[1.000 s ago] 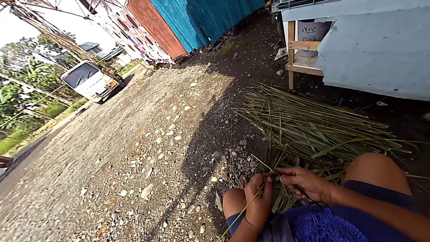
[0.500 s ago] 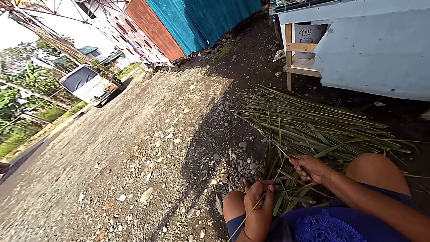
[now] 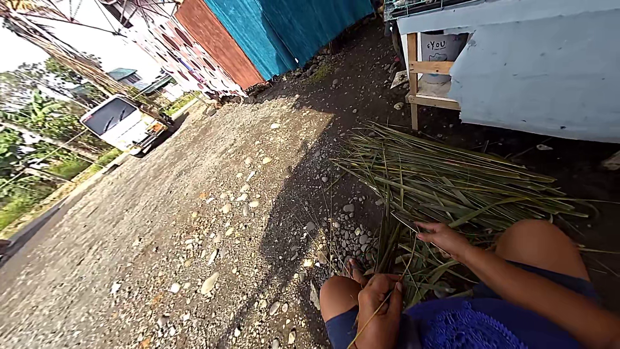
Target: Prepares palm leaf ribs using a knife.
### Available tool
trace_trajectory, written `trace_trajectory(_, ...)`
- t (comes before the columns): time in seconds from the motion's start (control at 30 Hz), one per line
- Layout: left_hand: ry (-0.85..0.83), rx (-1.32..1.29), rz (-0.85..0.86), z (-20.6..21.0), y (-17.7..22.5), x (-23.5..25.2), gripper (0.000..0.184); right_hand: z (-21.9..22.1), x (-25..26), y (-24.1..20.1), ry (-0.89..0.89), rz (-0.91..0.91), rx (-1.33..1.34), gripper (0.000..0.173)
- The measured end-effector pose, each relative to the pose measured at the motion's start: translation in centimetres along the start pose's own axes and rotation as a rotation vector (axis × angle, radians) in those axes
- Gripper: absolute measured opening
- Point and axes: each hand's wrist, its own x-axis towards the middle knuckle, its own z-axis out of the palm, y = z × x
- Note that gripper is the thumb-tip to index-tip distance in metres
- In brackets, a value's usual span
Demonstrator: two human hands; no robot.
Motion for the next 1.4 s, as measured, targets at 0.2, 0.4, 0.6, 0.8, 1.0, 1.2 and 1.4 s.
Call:
trace_trajectory(0.2,0.062,0.201,0.125,-1.5,-0.1,0.6,0.014,-2.9,0.5,1.4,0.075,0.190,0.256,0.045)
trace_trajectory(0.4,0.035,0.468,0.178,-2.3,-2.6,1.4,0.015,-1.6,-2.3,0.1,-0.196,0.174,0.509,0.031)
trace_trajectory(0.6,-0.132,0.514,0.327,-1.9,-3.5,2.6,0.013,1.9,-6.7,-2.5,-0.530,0.082,0.432,0.039)
trace_trajectory(0.8,-0.227,0.571,0.469,-1.3,-2.9,3.2,0.009,2.9,-7.0,-2.6,-0.565,0.123,0.596,0.034)
trace_trajectory(1.0,-0.138,0.505,0.529,-0.8,-1.5,2.2,0.010,1.9,-5.2,-2.2,-0.362,0.130,0.714,0.033)
trace_trajectory(1.2,-0.172,0.521,0.599,-1.6,-0.9,1.8,0.009,0.3,-3.4,-1.3,-0.317,0.146,0.783,0.029)
trace_trajectory(1.4,-0.208,0.575,0.596,-2.2,-1.3,2.1,0.009,0.9,-4.9,-1.9,-0.509,0.077,0.711,0.040)
